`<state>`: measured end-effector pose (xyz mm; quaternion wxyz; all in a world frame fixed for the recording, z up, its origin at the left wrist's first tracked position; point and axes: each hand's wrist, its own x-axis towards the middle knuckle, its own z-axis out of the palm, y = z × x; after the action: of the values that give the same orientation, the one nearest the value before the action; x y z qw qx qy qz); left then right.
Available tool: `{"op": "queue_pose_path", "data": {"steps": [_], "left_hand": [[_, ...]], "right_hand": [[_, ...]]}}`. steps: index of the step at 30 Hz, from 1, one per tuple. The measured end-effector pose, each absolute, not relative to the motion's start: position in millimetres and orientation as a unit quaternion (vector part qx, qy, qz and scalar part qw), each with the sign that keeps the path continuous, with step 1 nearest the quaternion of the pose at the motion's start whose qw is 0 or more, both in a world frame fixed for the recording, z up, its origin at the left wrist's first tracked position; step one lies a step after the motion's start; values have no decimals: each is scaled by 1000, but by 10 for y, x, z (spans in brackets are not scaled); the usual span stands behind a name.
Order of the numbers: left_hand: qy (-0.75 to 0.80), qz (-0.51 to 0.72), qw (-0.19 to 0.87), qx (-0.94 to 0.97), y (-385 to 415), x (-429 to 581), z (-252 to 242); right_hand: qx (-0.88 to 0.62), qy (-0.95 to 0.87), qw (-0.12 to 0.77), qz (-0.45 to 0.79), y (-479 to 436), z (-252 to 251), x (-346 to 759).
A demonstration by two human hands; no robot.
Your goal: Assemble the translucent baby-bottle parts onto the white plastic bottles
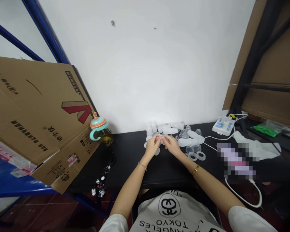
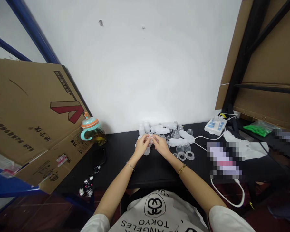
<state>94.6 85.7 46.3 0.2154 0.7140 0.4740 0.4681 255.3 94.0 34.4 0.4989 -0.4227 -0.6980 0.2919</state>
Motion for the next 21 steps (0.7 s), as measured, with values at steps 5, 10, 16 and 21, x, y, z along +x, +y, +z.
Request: {"op": "queue_pose_path", "data": {"steps": [5, 10, 16, 21], "left_hand": [[473, 470, 217, 713, 858, 947, 455], [473, 471, 216, 713, 863, 941, 449], [476, 467, 204, 717, 846, 941, 474], [478, 467, 209, 714, 843, 944, 475]], "right_hand": [[-420, -699, 502, 287, 955, 328, 2553], [-414, -699, 506, 289, 960, 323, 2549], [-417, -703, 506, 274, 974, 301, 2552], [-412, -704, 510, 273, 970, 301, 2550]]}}
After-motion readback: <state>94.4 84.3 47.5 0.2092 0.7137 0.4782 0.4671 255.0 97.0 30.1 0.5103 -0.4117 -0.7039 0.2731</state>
